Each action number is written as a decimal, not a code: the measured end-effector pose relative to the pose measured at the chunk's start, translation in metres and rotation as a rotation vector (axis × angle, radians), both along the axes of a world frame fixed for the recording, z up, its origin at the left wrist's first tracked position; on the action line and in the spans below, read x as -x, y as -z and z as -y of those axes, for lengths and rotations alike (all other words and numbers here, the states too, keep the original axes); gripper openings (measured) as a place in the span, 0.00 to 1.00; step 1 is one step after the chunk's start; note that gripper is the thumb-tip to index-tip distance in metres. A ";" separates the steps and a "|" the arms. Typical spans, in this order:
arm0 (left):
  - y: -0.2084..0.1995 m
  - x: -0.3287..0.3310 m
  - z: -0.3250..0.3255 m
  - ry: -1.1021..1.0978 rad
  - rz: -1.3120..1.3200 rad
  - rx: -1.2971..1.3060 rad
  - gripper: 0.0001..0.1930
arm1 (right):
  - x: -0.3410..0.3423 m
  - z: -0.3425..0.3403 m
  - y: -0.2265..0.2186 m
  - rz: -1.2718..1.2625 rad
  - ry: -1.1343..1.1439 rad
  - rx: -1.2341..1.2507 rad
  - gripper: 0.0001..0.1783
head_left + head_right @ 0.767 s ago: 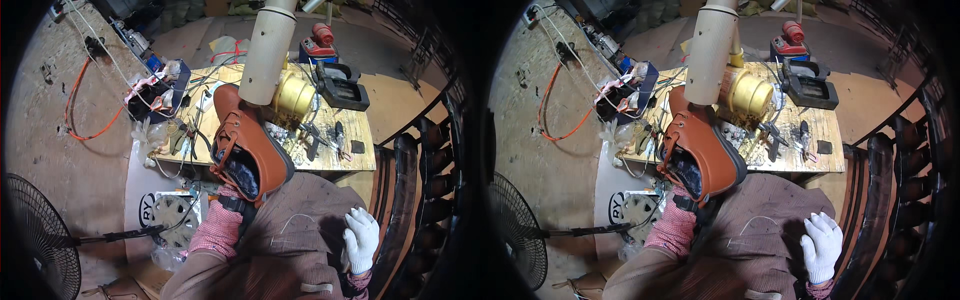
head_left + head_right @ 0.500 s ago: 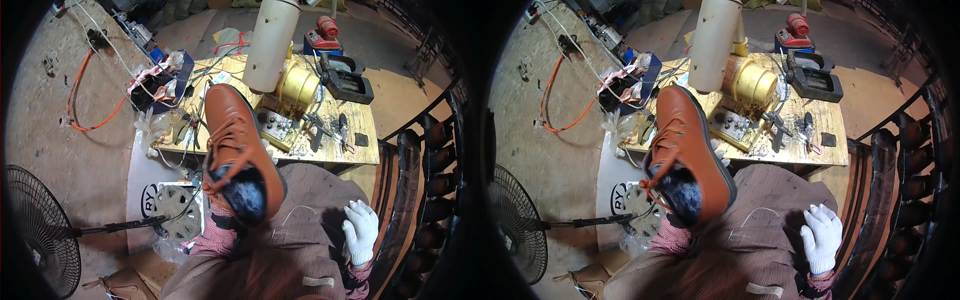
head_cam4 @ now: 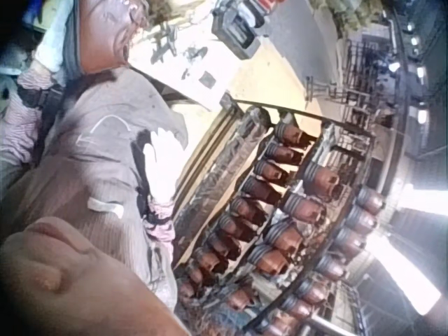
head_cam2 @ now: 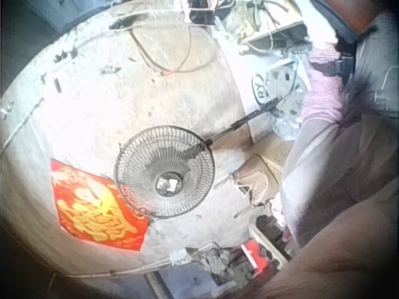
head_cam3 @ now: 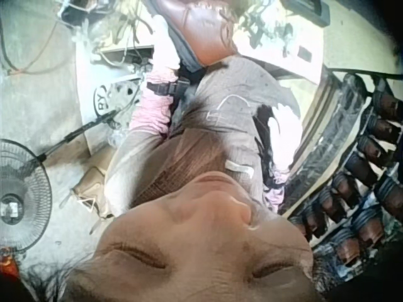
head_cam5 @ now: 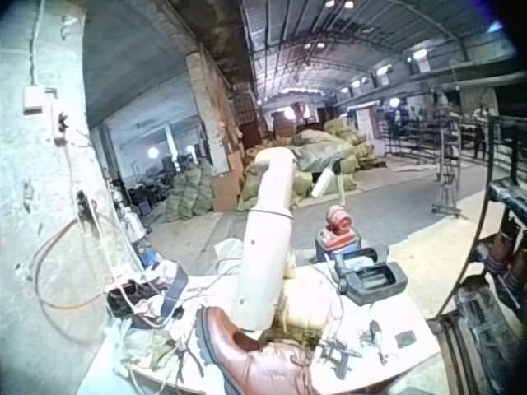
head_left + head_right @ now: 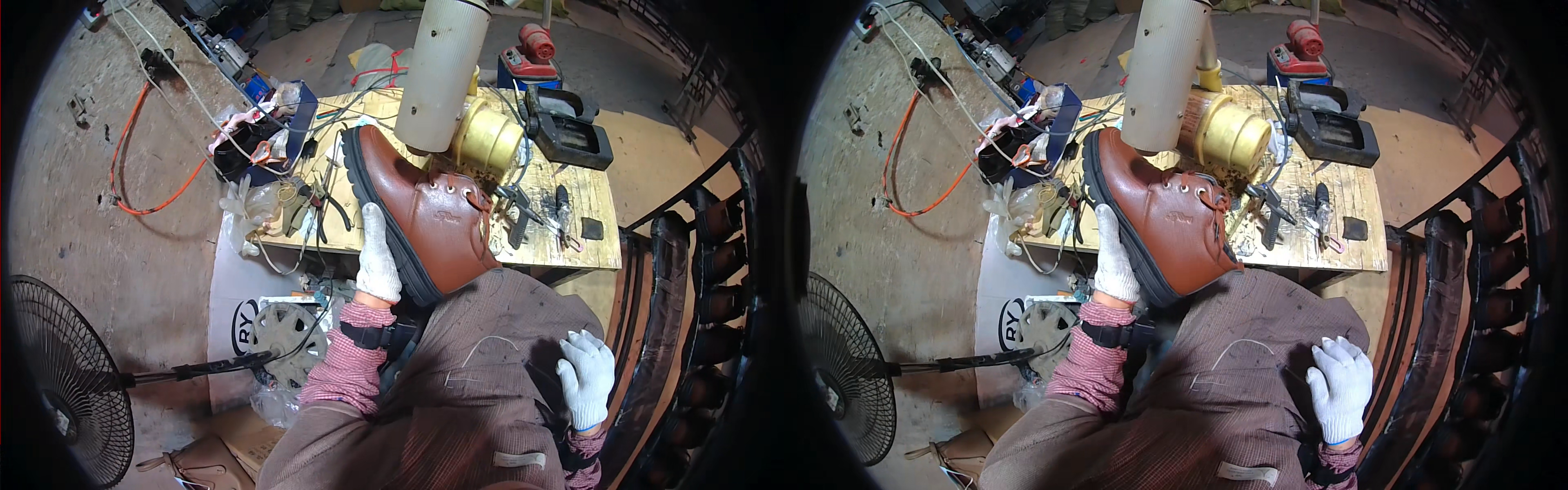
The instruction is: The person picks up a shoe from a rack, holds it against a machine, and uses a handheld tool on the shoe's edge before returning it to the rack. This process is repeated for several shoes.
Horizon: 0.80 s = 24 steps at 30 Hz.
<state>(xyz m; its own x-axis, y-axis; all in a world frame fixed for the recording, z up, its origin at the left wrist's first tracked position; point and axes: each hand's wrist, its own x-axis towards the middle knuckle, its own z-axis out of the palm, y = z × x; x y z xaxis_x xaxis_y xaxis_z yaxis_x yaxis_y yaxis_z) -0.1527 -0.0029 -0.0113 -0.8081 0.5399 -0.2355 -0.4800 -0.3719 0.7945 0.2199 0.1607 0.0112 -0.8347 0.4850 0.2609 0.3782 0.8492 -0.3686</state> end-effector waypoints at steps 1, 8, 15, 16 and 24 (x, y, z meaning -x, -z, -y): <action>-0.002 0.002 -0.001 -0.048 -0.037 0.034 0.42 | -0.004 -0.001 0.004 0.018 0.011 0.012 0.17; -0.039 0.019 -0.023 -0.426 -0.231 0.180 0.56 | -0.016 -0.026 0.018 0.071 0.021 0.029 0.17; -0.069 0.025 -0.049 -0.454 -0.281 0.211 0.56 | 0.026 -0.046 -0.013 0.019 -0.117 -0.079 0.19; -0.069 0.026 -0.049 -0.456 -0.293 0.226 0.56 | 0.034 -0.048 -0.017 0.034 -0.151 -0.080 0.20; -0.056 0.000 -0.025 -0.439 -0.223 0.255 0.56 | 0.145 -0.024 -0.057 -0.115 -0.460 -0.210 0.28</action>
